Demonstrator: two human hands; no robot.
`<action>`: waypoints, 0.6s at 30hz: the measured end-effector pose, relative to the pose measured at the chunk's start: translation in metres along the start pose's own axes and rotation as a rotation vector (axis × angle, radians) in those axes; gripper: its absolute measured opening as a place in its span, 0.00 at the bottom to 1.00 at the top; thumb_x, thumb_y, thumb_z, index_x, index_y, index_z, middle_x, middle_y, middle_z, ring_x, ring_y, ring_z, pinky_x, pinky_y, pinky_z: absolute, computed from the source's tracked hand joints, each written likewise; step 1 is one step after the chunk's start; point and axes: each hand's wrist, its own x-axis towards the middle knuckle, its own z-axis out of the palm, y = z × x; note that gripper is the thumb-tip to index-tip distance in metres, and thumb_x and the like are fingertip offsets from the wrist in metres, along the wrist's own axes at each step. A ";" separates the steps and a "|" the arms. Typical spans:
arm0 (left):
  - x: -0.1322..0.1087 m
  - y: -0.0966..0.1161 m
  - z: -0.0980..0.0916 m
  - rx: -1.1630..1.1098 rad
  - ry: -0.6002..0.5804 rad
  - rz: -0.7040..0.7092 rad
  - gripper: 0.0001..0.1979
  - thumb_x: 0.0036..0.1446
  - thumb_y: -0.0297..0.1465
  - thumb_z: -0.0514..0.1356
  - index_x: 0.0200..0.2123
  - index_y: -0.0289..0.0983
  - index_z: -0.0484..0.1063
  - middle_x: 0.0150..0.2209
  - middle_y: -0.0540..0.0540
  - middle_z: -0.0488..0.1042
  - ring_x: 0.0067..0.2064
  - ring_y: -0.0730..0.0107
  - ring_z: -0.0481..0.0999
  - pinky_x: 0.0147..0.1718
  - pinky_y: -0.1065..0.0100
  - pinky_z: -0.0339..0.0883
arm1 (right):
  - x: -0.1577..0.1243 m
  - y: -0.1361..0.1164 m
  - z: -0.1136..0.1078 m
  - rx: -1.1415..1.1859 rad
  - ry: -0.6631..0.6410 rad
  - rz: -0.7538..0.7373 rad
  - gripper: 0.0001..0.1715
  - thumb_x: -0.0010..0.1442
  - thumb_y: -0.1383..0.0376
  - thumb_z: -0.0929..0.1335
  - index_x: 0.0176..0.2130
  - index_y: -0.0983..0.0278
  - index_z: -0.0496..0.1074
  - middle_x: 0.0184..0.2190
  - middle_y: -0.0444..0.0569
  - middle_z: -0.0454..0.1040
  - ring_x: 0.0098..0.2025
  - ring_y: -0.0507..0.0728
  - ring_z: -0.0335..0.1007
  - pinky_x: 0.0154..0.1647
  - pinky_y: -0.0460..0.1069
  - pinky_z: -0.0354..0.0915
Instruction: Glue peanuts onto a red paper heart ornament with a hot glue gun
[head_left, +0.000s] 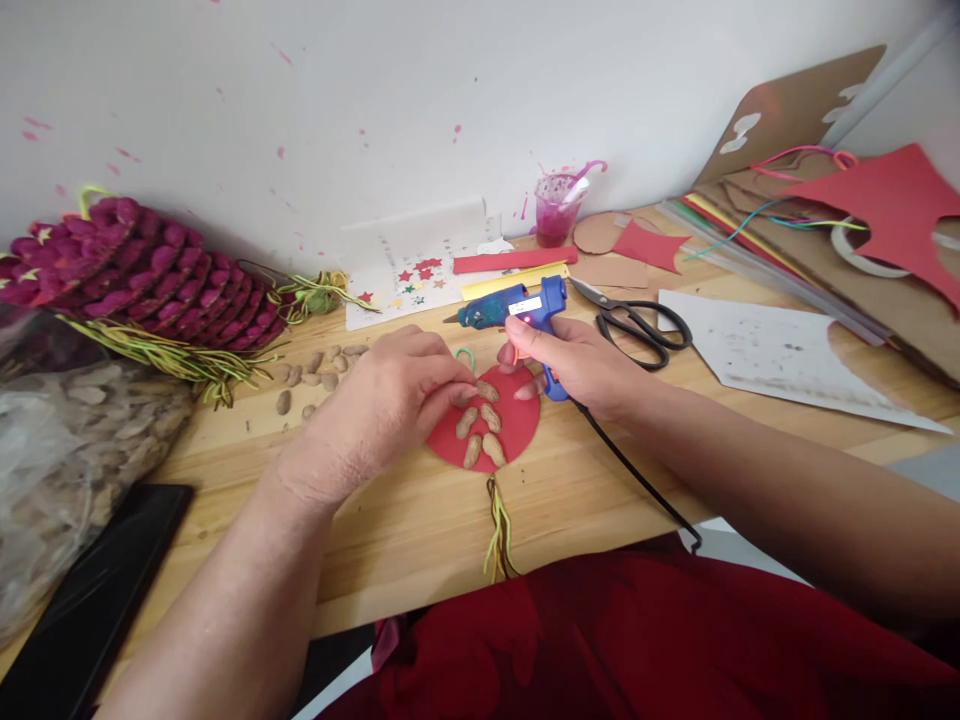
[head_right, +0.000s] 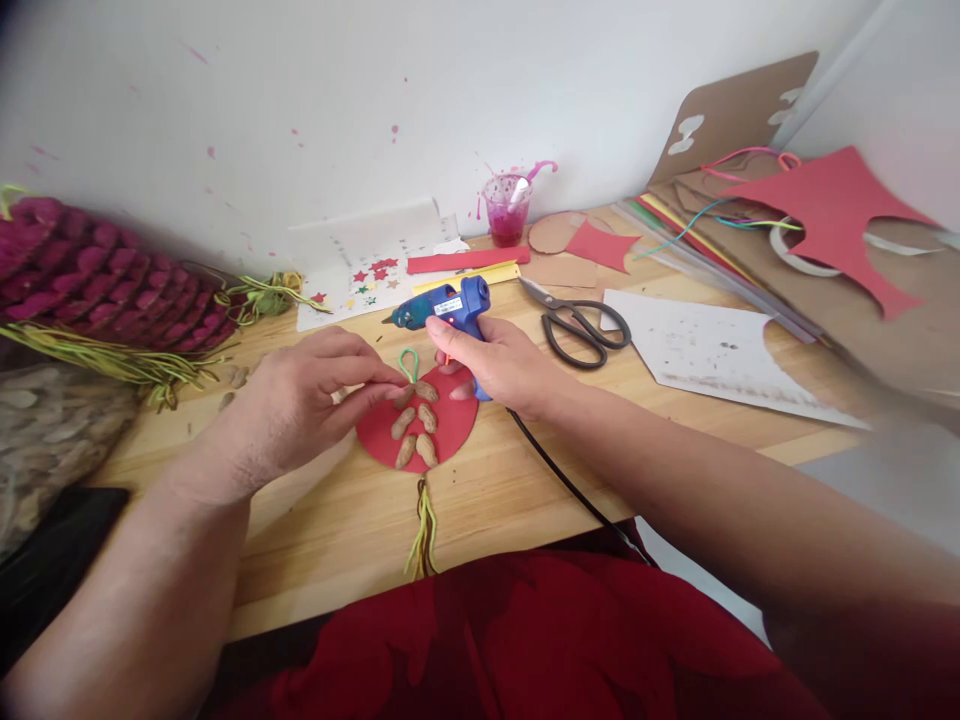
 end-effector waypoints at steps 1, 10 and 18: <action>0.000 -0.001 -0.001 0.016 0.010 -0.012 0.14 0.71 0.33 0.57 0.35 0.38 0.81 0.32 0.45 0.77 0.35 0.66 0.75 0.35 0.65 0.68 | 0.000 0.000 0.000 0.001 0.000 0.000 0.29 0.55 0.40 0.77 0.31 0.62 0.76 0.35 0.50 0.78 0.40 0.57 0.75 0.29 0.45 0.77; -0.001 0.001 -0.004 0.036 -0.027 -0.076 0.18 0.72 0.35 0.55 0.31 0.37 0.77 0.28 0.46 0.74 0.33 0.66 0.73 0.33 0.65 0.66 | -0.001 -0.002 0.000 0.001 0.004 0.009 0.28 0.55 0.40 0.77 0.32 0.62 0.76 0.35 0.50 0.77 0.39 0.56 0.75 0.28 0.45 0.78; -0.002 0.003 -0.002 0.012 -0.001 -0.058 0.14 0.70 0.32 0.59 0.32 0.38 0.79 0.27 0.47 0.75 0.32 0.66 0.73 0.32 0.66 0.65 | -0.001 -0.001 0.000 0.008 0.001 0.005 0.27 0.56 0.41 0.77 0.32 0.61 0.75 0.36 0.50 0.78 0.41 0.57 0.76 0.28 0.46 0.78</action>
